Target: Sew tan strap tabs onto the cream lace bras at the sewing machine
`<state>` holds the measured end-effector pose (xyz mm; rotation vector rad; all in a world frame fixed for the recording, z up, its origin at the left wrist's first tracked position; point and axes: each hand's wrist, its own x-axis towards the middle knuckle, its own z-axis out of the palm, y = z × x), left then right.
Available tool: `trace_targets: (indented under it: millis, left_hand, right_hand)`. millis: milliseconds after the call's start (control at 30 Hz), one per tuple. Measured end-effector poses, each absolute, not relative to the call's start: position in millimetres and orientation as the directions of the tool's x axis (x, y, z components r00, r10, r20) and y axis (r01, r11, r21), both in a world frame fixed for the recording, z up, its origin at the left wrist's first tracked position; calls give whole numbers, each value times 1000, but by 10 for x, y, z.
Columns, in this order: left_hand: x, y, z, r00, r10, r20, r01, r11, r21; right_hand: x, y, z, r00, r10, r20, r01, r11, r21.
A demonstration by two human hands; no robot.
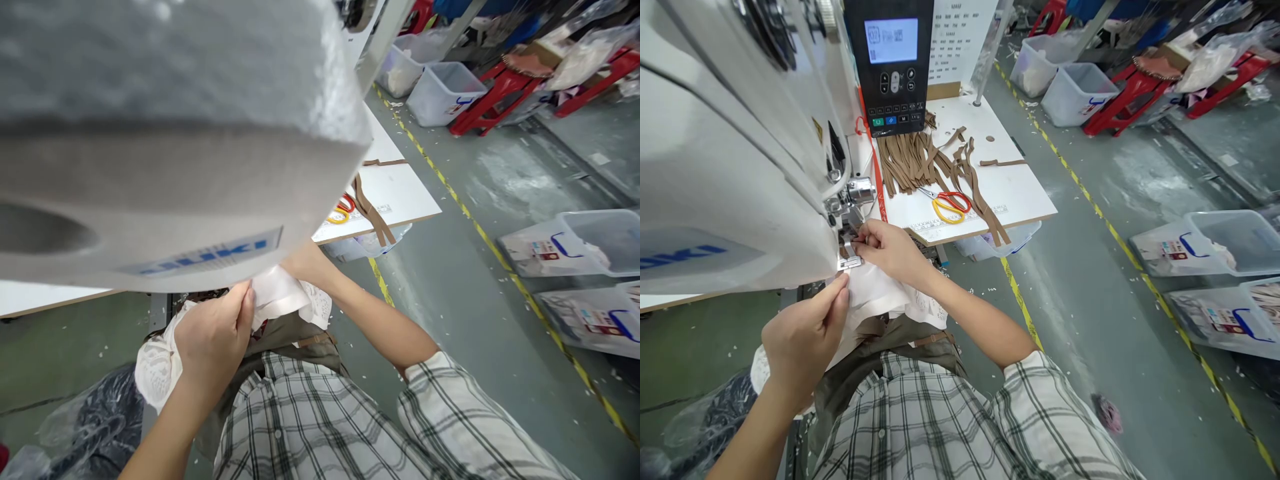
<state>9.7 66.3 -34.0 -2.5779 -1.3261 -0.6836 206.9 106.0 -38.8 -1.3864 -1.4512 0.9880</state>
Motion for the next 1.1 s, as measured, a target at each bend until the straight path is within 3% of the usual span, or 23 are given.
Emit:
trace_targets:
  millis: [433,1100]
  left_hand:
    - [107,640,-358,498,746,442,824,-565,25]
    - [41,627,-329,454,754,475,829,-553,85]
  right_hand:
    - [2080,1007,-363,22,996,91,263,82,-961]
    - [2028,914,-481,44,992,116,240,102,-965]
